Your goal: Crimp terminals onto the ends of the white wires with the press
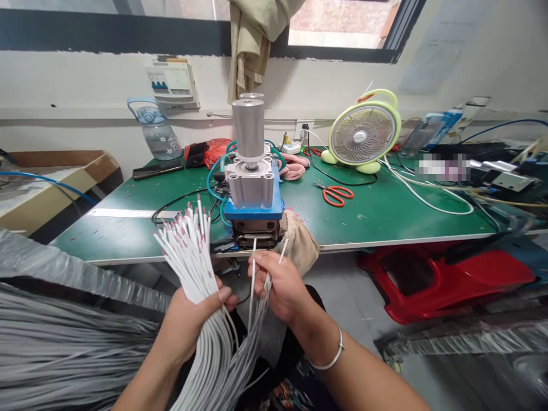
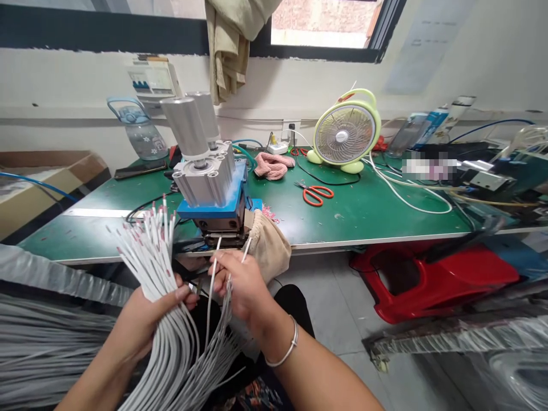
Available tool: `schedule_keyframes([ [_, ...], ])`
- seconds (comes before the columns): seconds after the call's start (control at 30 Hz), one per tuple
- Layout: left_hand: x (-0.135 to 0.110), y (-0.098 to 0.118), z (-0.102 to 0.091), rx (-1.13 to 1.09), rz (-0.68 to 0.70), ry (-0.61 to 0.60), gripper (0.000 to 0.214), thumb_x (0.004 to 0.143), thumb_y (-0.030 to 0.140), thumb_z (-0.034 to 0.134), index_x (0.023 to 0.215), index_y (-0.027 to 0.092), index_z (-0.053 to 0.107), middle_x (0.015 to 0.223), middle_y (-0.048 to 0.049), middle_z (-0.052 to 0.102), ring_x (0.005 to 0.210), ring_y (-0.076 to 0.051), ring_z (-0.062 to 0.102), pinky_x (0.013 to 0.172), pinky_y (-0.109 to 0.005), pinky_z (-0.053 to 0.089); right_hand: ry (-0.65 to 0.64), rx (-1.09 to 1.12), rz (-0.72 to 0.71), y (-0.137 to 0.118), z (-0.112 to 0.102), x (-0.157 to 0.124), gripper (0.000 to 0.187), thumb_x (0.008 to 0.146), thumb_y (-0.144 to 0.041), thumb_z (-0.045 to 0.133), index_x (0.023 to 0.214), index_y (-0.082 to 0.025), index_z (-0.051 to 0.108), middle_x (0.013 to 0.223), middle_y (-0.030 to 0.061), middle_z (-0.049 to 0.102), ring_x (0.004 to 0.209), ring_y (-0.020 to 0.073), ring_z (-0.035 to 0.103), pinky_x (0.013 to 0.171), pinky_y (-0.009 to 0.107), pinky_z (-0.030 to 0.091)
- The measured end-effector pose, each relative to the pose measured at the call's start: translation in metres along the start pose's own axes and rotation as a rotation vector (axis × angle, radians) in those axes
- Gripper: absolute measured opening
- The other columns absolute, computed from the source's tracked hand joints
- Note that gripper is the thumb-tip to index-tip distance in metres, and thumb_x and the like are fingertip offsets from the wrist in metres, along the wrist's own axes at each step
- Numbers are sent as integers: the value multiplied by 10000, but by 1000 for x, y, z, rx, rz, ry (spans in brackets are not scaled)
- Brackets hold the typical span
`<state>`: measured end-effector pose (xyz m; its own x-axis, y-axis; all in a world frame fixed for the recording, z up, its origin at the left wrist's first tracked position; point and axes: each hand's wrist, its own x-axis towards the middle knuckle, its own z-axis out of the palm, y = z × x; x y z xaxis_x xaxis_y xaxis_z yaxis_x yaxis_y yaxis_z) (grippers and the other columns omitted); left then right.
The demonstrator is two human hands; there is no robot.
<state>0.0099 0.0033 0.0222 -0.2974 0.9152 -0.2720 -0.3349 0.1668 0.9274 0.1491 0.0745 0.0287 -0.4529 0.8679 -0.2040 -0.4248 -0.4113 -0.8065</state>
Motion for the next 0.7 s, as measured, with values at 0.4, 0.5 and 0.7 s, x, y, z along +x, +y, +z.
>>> schedule_keyframes([
  [0.4, 6, 12, -15, -299, -124, 103, 297, 522, 124, 763, 767, 150, 599, 631, 3, 660, 591, -176, 658, 563, -294, 566, -50, 160, -47, -8, -11, 9, 185, 715, -305, 627, 638, -150, 562, 530, -32, 479, 383, 44, 367, 358, 170, 326],
  [0.5, 6, 6, -14, -258, -156, 95, 305, 512, 123, 771, 760, 139, 595, 591, -14, 658, 552, -183, 650, 560, -315, 563, -171, 47, -49, -6, -19, 3, 217, 737, -331, 623, 643, -143, 567, 527, -25, 498, 388, 45, 383, 372, 172, 327],
  [0.7, 5, -6, -8, -187, -85, 57, 325, 482, 152, 794, 704, 139, 557, 567, 10, 624, 528, -162, 621, 549, -287, 526, -239, -108, -36, -7, -25, -9, 202, 755, -328, 590, 704, -141, 643, 619, 24, 579, 511, 96, 520, 504, 231, 422],
])
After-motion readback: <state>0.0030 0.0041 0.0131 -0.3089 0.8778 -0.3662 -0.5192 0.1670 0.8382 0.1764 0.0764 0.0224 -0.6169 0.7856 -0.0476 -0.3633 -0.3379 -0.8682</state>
